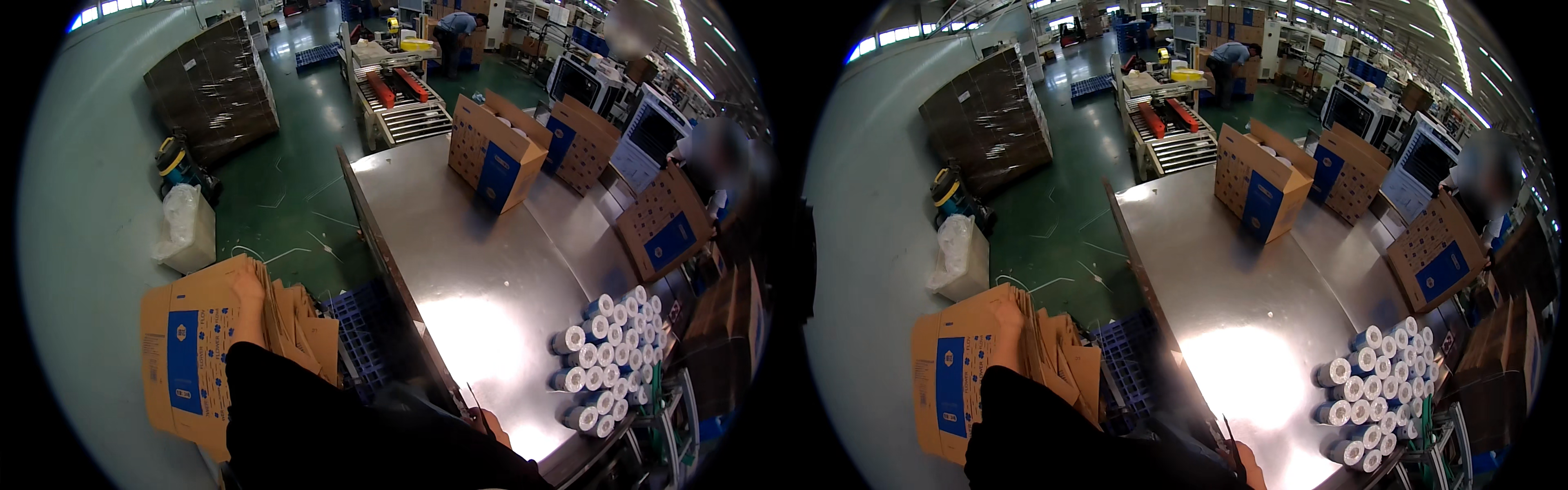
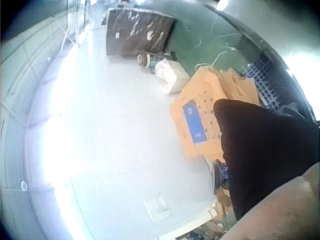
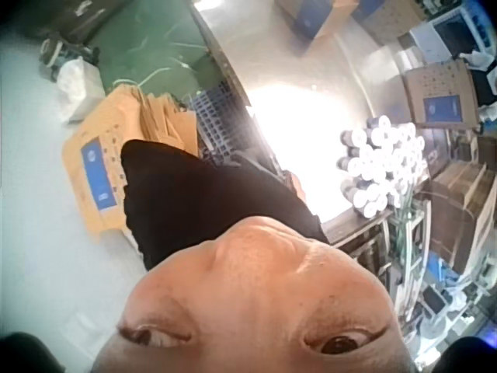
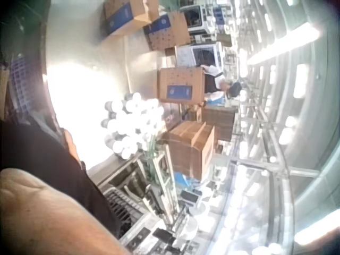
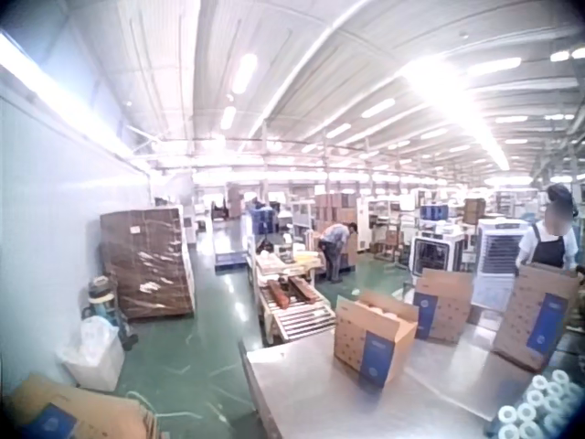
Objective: The person picks up paper rolls from a metal table and places them into cardboard boxes, repeating the process of opening new boxes and filling them with the rolls.
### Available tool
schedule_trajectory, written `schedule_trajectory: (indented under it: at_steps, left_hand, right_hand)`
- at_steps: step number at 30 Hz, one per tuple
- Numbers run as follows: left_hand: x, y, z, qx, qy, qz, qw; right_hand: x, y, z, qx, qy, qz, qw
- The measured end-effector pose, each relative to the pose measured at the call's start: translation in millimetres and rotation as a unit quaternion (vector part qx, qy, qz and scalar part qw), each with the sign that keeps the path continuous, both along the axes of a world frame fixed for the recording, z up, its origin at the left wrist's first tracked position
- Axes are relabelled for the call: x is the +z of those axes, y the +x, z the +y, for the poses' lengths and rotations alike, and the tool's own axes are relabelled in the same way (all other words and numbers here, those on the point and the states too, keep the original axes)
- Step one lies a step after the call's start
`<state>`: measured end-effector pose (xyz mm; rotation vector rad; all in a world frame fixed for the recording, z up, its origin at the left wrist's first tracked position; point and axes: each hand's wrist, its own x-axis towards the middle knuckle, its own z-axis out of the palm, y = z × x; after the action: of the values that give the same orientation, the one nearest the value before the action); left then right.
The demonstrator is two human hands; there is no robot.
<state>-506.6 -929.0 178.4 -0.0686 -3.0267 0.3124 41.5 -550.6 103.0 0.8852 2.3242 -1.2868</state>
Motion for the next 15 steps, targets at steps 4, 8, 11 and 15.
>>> schedule_trajectory:
  at_steps: [4, 8, 11, 15]
  left_hand:
    - [-40, 71, 9, -0.037, -0.019, 0.181, 0.983]
    - [-13, 67, -10, 0.021, -0.028, 0.122, 0.992]
    - [91, 90, 38, -0.073, 0.004, 0.17, 0.983]
    - [232, 206, 119, -0.201, 0.075, 0.125, 0.969]
  right_hand:
    - [-21, 5, 10, 0.01, -0.013, -0.003, 1.0]
    - [-33, 3, 25, 0.031, -0.057, 0.004, 0.998]
    - [-47, 6, 45, -0.027, 0.039, 0.03, 0.998]
    - [4, -7, 82, -0.196, 0.129, 0.163, 0.958]
